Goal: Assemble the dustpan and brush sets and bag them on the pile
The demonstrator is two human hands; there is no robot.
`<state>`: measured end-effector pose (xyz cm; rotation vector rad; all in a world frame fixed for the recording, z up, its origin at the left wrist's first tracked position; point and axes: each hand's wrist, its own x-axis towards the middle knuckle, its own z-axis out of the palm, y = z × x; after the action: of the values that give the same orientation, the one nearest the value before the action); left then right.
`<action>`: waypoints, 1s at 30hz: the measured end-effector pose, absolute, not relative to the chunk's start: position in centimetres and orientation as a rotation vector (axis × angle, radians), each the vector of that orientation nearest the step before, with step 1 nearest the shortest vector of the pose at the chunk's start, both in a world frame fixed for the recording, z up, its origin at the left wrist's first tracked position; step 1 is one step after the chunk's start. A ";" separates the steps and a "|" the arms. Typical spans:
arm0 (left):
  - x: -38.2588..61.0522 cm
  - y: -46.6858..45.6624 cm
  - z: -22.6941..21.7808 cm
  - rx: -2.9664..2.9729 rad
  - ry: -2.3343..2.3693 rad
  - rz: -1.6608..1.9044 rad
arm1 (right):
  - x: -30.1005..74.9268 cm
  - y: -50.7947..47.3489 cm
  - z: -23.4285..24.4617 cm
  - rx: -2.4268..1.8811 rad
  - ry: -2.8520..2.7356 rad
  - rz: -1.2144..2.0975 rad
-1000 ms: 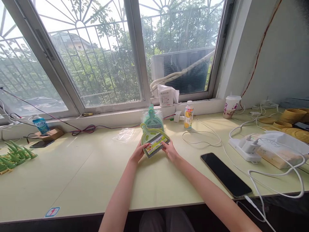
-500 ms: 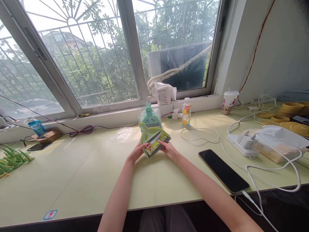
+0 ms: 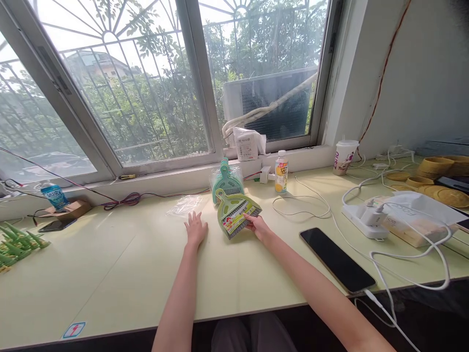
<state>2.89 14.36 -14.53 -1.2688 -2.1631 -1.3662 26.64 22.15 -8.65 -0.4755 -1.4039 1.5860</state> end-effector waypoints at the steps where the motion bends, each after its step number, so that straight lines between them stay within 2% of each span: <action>1: 3.1 14.4 -14.5 -1.268 -2.176 -1.272 | 26.6 22.2 -8.6 -0.478 -1.404 1.584; 5: 3.6 14.2 -14.4 -1.169 -2.084 -1.077 | 26.5 22.4 -8.7 -0.469 -1.421 1.591; 14: 3.0 14.2 -14.7 -1.205 -2.151 -1.007 | 26.5 22.4 -8.9 -0.448 -1.451 1.568; 23: 3.7 12.6 -12.8 -1.038 -2.305 -1.185 | 26.5 22.6 -9.0 -0.455 -1.498 1.557; 26: 3.7 12.4 -12.8 -0.957 -2.206 -1.278 | 26.4 22.7 -9.0 -0.449 -1.496 1.564; 30: 3.5 12.3 -13.3 -0.939 -2.170 -1.104 | 26.4 22.7 -9.0 -0.448 -1.487 1.568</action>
<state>3.45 12.34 -13.26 -0.9389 -2.1697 -1.1036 26.40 22.70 -9.04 -0.4481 -1.4870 1.5678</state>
